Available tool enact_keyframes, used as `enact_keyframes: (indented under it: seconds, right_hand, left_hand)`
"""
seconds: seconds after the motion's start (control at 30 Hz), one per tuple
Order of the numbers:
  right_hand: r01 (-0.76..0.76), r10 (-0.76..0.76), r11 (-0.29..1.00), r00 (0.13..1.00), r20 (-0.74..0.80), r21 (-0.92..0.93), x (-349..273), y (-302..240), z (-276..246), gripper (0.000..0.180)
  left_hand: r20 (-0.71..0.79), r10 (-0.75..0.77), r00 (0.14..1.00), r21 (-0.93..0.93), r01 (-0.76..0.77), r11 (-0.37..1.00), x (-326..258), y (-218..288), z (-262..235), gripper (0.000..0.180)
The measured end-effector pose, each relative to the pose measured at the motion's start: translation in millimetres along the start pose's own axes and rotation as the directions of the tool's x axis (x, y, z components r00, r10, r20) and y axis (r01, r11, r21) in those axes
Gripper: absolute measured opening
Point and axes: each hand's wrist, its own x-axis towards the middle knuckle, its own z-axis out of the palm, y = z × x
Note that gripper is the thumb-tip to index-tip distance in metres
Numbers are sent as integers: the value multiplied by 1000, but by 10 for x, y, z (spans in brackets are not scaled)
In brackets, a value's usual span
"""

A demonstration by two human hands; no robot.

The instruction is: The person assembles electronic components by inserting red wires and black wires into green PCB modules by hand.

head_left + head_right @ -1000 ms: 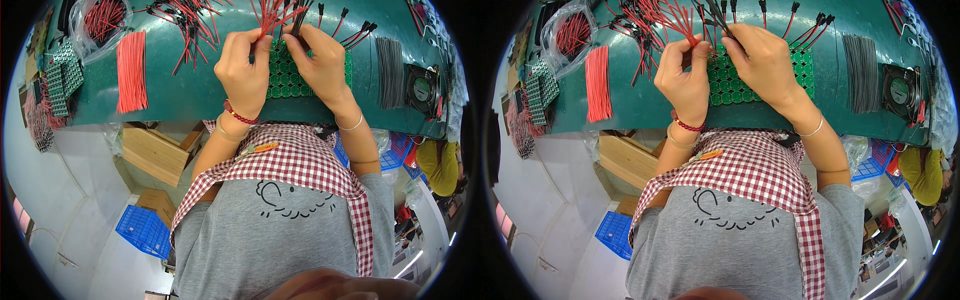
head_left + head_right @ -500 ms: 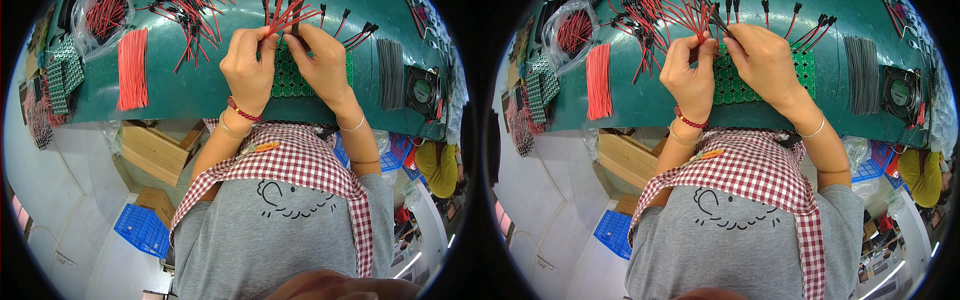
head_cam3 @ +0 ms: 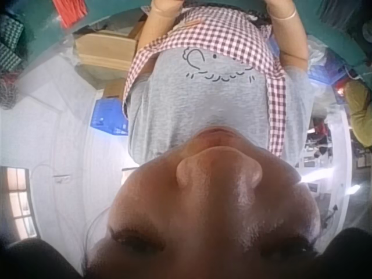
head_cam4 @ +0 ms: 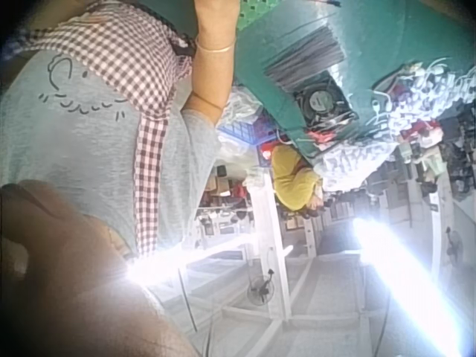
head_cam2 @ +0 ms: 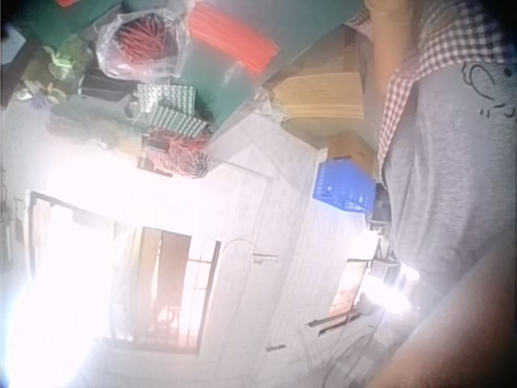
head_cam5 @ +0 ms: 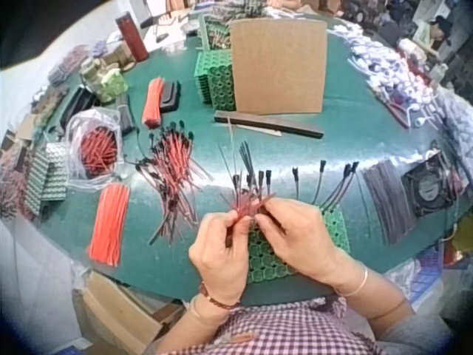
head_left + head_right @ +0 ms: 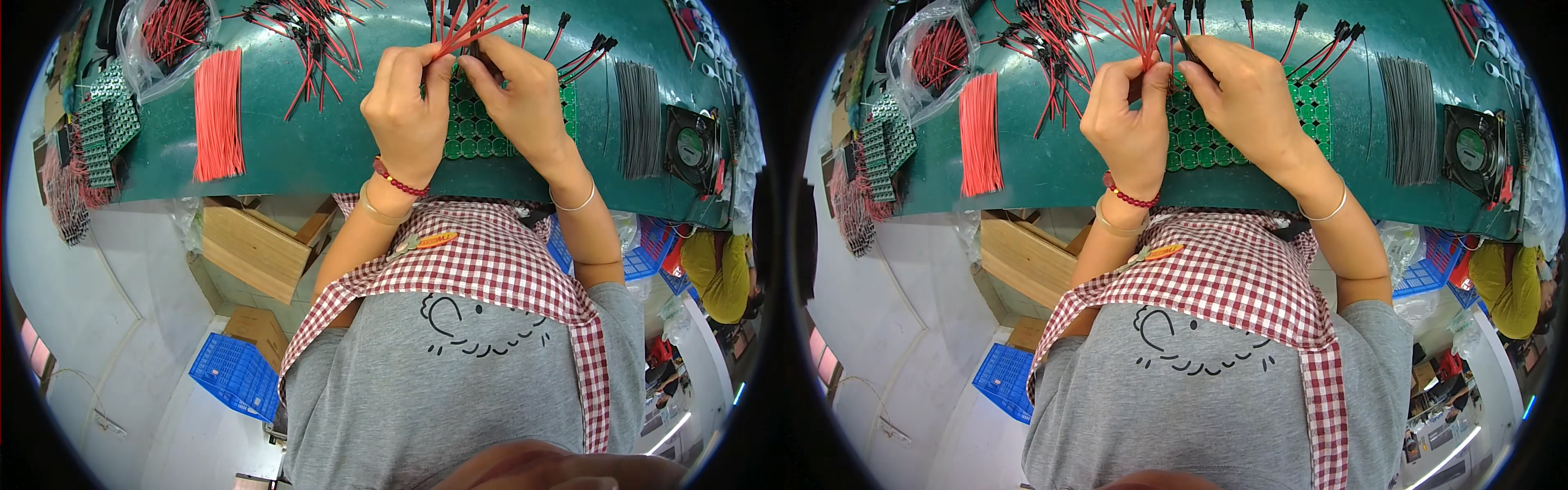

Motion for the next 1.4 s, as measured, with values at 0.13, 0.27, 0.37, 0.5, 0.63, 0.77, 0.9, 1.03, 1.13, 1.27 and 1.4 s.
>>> enact_keyframes:
  seconds: [0.13,0.27,0.37,0.5,0.63,0.77,0.9,1.03,1.13,1.27,1.4]
  right_hand:
    - [-46,46,999,999,16,17,-2,-20,-49,22]
    - [-104,103,992,995,11,76,3,-14,-102,23]
    - [-140,141,986,990,-3,93,-22,3,-147,21]
    - [-177,188,971,981,-57,160,-92,44,-209,16]
    - [-172,190,967,978,-81,190,-118,81,-218,13]
    - [-171,187,971,979,-81,169,-108,87,-154,13]
    - [-44,58,993,989,-132,110,-75,106,-92,13]
    - [-33,45,995,992,-119,96,-75,118,-75,13]
    - [-9,17,998,991,-132,61,-70,127,-68,12]
    - [-18,23,999,992,-127,39,-70,116,-80,11]
    - [11,-4,999,990,-140,46,-63,128,-75,13]
  left_hand:
    - [15,9,1000,42,-9,999,12,12,-7,17]
    - [24,28,999,79,-29,996,7,8,11,17]
    - [33,50,998,104,-53,993,15,5,17,16]
    - [43,50,998,127,-55,990,22,12,20,13]
    - [70,53,996,168,-64,984,40,18,33,11]
    - [59,62,996,182,-72,981,31,13,32,12]
    - [44,29,999,179,-37,983,15,-1,16,13]
    - [67,-30,997,102,23,995,-7,-28,15,14]
    - [58,21,998,101,-27,994,3,-47,25,16]
    - [44,-56,997,51,54,997,-14,-49,53,18]
    - [52,-86,995,1,86,996,-17,-30,16,17]
